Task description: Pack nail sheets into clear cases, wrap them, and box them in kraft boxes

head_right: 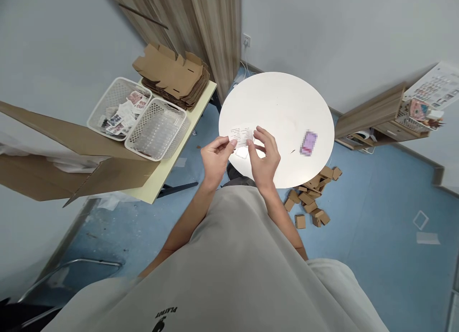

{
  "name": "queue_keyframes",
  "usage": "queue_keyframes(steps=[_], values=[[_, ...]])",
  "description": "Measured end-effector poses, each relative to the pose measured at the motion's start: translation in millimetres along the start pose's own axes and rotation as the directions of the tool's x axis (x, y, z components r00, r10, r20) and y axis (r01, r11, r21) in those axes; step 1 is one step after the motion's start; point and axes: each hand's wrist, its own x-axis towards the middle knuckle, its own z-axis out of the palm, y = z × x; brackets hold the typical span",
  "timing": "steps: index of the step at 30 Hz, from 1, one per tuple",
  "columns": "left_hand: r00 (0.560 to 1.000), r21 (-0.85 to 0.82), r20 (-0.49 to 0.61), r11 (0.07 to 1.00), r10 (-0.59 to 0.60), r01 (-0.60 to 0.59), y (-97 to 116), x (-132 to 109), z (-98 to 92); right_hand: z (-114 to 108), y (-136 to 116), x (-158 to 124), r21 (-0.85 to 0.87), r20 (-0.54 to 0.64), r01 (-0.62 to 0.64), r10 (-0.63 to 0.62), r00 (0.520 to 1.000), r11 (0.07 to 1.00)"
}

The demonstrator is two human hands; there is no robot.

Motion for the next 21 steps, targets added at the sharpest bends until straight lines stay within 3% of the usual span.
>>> queue_keyframes(steps=[2, 5, 8, 12, 14, 16, 18, 21], values=[[0.993, 0.055, -0.052, 0.993, 0.107, -0.104, 1.5, -1.5, 0.1, 4.0, -6.6, -2.8, -0.033, 0.011, 0.066, -0.066, 0.998, 0.997], [0.975, 0.13, -0.046, 0.969, 0.218, -0.211, 4.0, -3.2, 2.0, 12.0, -15.7, -7.9, -0.007, 0.059, 0.09, -0.089, 0.994, 0.996], [0.957, 0.158, 0.027, 0.944, 0.289, -0.29, 4.1, -3.2, 4.7, 18.8, -18.0, -10.7, 0.043, 0.093, 0.044, -0.047, 0.995, 0.998], [0.928, 0.176, 0.16, 0.916, 0.336, -0.362, 3.3, -1.4, 4.3, 17.7, -10.1, -4.0, 0.144, 0.049, -0.066, 0.059, 0.997, 0.987], [0.935, 0.196, 0.157, 0.918, 0.317, -0.344, 3.7, 0.0, 1.1, 13.4, -5.3, 2.1, 0.174, 0.027, -0.11, 0.107, 0.994, 0.978], [0.96, 0.209, 0.082, 0.937, 0.267, -0.279, 4.0, 2.5, -3.4, 9.2, -1.8, 7.5, 0.19, 0.036, -0.151, 0.147, 0.988, 0.97], [0.985, 0.176, 0.027, 0.969, 0.171, -0.173, 3.3, 6.4, -8.0, 6.5, -0.2, 11.0, 0.208, 0.061, -0.198, 0.189, 0.98, 0.958], [0.998, 0.059, 0.061, 0.998, -0.019, 0.015, 0.8, 12.4, -13.0, 5.2, -0.7, 13.1, 0.218, 0.096, -0.268, 0.252, 0.963, 0.938]])
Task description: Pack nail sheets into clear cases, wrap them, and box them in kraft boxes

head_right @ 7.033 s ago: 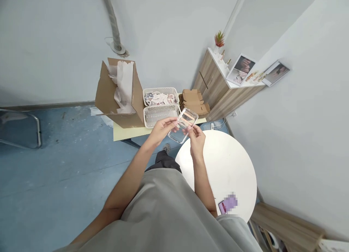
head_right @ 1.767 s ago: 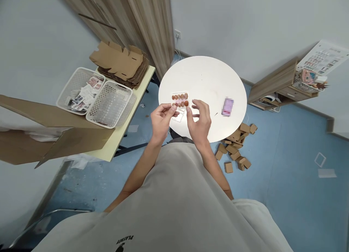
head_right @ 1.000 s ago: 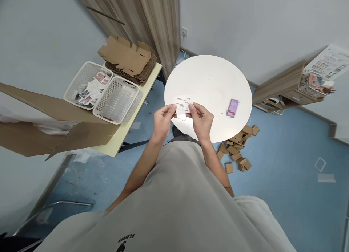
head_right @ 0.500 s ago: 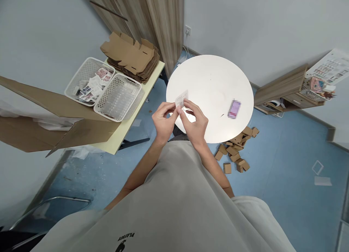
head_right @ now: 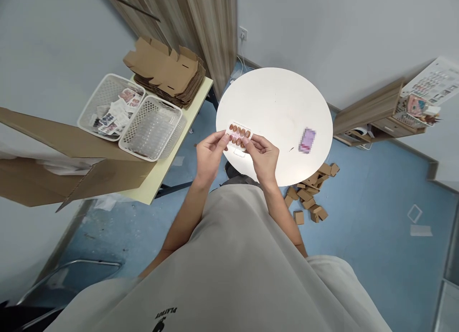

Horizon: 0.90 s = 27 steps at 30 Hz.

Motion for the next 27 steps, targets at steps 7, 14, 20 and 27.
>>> queue_keyframes(steps=[7, 14, 20, 27], values=[[0.992, -0.134, 0.025, 0.983, -0.125, 0.127, 0.2, 4.3, -1.6, -6.8, -5.1, 3.0, -0.026, 0.068, -0.015, 0.017, 0.998, 1.0], [1.0, 0.017, 0.018, 1.0, -0.023, 0.023, 6.3, 6.1, -2.4, -15.3, -1.8, 7.0, -0.087, 0.115, 0.008, 0.002, 0.993, 0.996], [1.0, 0.066, 0.009, 0.998, -0.005, 0.004, 4.6, 4.2, -2.7, -17.1, 1.2, 5.6, -0.105, 0.127, 0.015, -0.001, 0.992, 0.994], [0.998, 0.037, 0.056, 0.999, -0.017, 0.015, 9.6, 2.8, -3.5, -21.4, 2.2, 6.3, -0.076, 0.124, -0.002, 0.012, 0.992, 0.997]])
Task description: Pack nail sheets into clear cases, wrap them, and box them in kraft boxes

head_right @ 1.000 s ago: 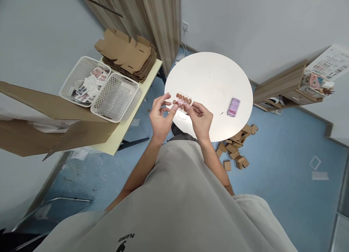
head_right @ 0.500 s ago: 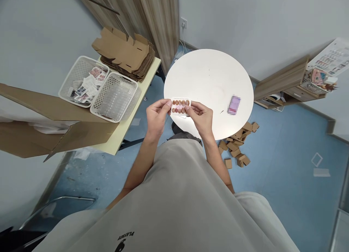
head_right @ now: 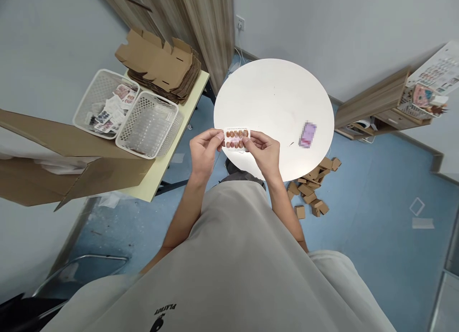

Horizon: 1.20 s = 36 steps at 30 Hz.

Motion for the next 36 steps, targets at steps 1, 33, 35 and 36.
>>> queue_keyframes(steps=[1, 33, 35, 36], values=[[1.0, 0.005, -0.003, 1.0, 0.004, -0.004, -0.1, 0.0, 0.5, -0.5, -0.1, -0.1, 0.0, 0.0, 0.0, 0.0, 1.0, 1.0], [0.996, 0.149, 0.085, 0.989, 0.005, -0.018, -11.9, 10.9, -8.4, -10.3, 3.2, 3.0, -0.03, 0.049, 0.008, -0.006, 0.999, 1.0], [0.996, 0.141, 0.087, 0.99, 0.001, -0.013, -10.8, 10.7, -8.2, -11.1, 3.5, 3.6, -0.032, 0.045, 0.008, -0.006, 0.999, 0.999], [0.996, 0.133, 0.094, 0.991, -0.005, -0.008, -9.9, 10.6, -8.4, -11.5, 3.3, 4.0, -0.033, 0.043, 0.008, -0.007, 0.999, 0.999]])
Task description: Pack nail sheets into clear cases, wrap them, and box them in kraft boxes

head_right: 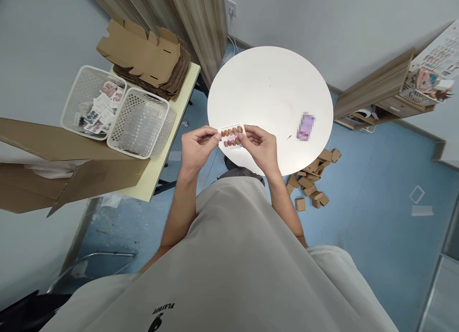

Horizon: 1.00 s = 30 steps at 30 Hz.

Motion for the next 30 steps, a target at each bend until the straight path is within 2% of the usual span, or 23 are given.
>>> queue_keyframes(steps=[5, 13, 22, 30], values=[[0.997, -0.072, 0.076, 0.997, -0.014, 0.02, 5.1, -0.5, -3.7, -1.6, -1.8, 1.7, -0.009, 0.001, 0.012, -0.012, 1.0, 1.0], [1.0, -0.001, -0.011, 1.0, 0.015, -0.015, -1.6, 2.0, 0.7, -0.3, 0.1, 0.8, -0.013, 0.015, -0.008, 0.008, 1.0, 1.0], [0.997, 0.033, 0.072, 0.999, 0.005, -0.007, 3.7, 0.6, -0.7, -0.6, -0.5, 0.3, 0.013, 0.04, 0.009, -0.01, 0.999, 1.0], [0.999, 0.059, 0.016, 0.998, 0.037, -0.038, 0.0, 0.4, -0.2, -1.1, 1.1, 0.1, 0.023, 0.049, 0.014, -0.016, 0.999, 1.0]])
